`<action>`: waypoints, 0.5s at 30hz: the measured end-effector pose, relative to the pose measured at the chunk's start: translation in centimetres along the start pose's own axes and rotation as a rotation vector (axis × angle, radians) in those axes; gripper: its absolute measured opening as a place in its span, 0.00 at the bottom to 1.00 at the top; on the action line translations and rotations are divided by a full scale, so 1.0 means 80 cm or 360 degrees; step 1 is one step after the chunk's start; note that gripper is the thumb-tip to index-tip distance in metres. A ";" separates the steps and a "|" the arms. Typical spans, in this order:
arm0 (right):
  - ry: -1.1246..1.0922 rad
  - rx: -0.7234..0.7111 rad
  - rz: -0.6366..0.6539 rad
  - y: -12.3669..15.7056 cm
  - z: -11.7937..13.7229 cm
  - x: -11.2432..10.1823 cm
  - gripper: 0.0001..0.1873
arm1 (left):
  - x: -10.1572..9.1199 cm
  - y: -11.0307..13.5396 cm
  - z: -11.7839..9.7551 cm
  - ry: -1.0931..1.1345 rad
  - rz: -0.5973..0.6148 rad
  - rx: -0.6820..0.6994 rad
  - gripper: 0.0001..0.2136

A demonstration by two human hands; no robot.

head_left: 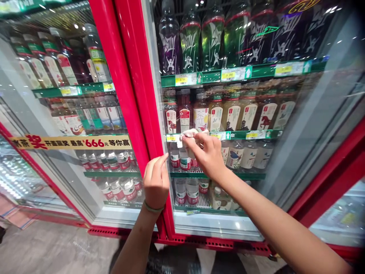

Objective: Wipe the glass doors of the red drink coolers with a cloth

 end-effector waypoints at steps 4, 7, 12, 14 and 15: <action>-0.0047 -0.0239 0.0104 0.042 0.023 0.003 0.25 | 0.006 0.003 -0.002 -0.0014 -0.0044 -0.0011 0.17; -0.0197 -0.0590 0.0340 0.100 0.030 -0.006 0.24 | 0.004 0.003 -0.003 -0.0042 -0.0114 -0.0045 0.16; -0.0106 -0.0097 0.0106 0.050 -0.039 -0.020 0.29 | 0.016 0.005 -0.007 -0.0006 -0.0010 0.0021 0.17; -0.0140 0.0145 0.0073 0.026 -0.056 -0.015 0.29 | 0.023 0.005 -0.009 0.0016 0.0046 0.0054 0.17; -0.0203 0.0195 0.0116 0.026 -0.055 -0.011 0.29 | 0.026 0.005 -0.011 0.0026 0.0069 0.0059 0.18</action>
Point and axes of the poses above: each hand's wrist, its own y-axis away from the middle knuckle, its own x-axis out of the palm, z = x × y, the point moved 4 cm from there along -y, towards the middle knuckle, and after that the axes turned 4 degrees about -y, right-handed, at the moved point
